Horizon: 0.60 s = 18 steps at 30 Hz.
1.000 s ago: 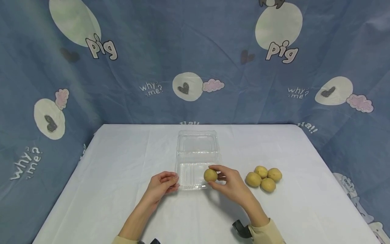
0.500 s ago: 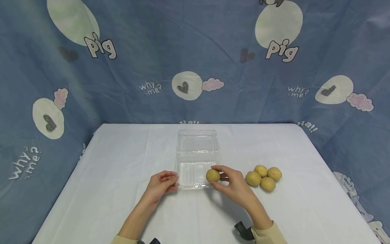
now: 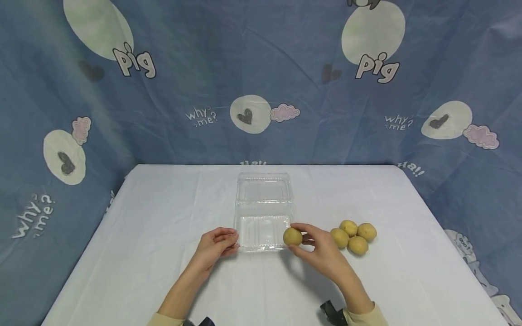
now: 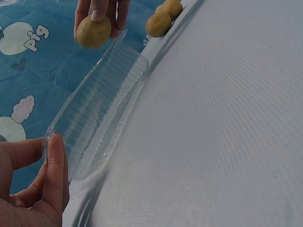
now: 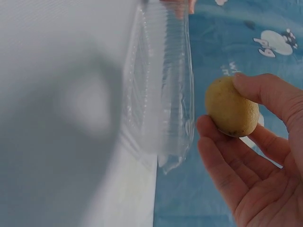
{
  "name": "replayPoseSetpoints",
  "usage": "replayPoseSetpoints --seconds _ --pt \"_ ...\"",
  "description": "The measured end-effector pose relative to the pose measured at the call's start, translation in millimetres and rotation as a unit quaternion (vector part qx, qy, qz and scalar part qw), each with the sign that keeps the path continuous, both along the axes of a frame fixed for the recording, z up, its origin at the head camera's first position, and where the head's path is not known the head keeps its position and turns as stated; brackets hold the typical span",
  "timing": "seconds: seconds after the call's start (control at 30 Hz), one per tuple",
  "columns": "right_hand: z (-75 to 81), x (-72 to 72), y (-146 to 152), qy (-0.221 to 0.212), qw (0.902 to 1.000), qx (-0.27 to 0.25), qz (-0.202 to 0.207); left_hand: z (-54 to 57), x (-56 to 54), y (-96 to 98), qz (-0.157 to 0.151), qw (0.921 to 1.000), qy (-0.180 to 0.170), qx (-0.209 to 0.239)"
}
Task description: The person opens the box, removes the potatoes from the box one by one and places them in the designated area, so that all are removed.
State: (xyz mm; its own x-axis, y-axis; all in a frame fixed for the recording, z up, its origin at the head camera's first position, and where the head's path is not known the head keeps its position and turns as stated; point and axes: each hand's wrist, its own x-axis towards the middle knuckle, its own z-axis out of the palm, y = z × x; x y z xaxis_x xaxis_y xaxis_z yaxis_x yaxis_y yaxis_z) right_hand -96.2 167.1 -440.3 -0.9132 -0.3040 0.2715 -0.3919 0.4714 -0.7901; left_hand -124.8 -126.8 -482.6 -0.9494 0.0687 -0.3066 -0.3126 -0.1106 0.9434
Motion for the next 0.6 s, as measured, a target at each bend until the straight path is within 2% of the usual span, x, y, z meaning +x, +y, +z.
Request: replayPoseSetpoints --seconds 0.37,0.6 --pt "-2.4 10.2 9 -0.008 0.9995 -0.002 -0.029 -0.2 0.5 -0.2 0.000 1.0000 -0.002 0.006" --pt "-5.4 16.8 17 0.006 0.9992 -0.007 -0.038 0.0 0.8 0.1 0.002 1.0000 -0.003 0.004"
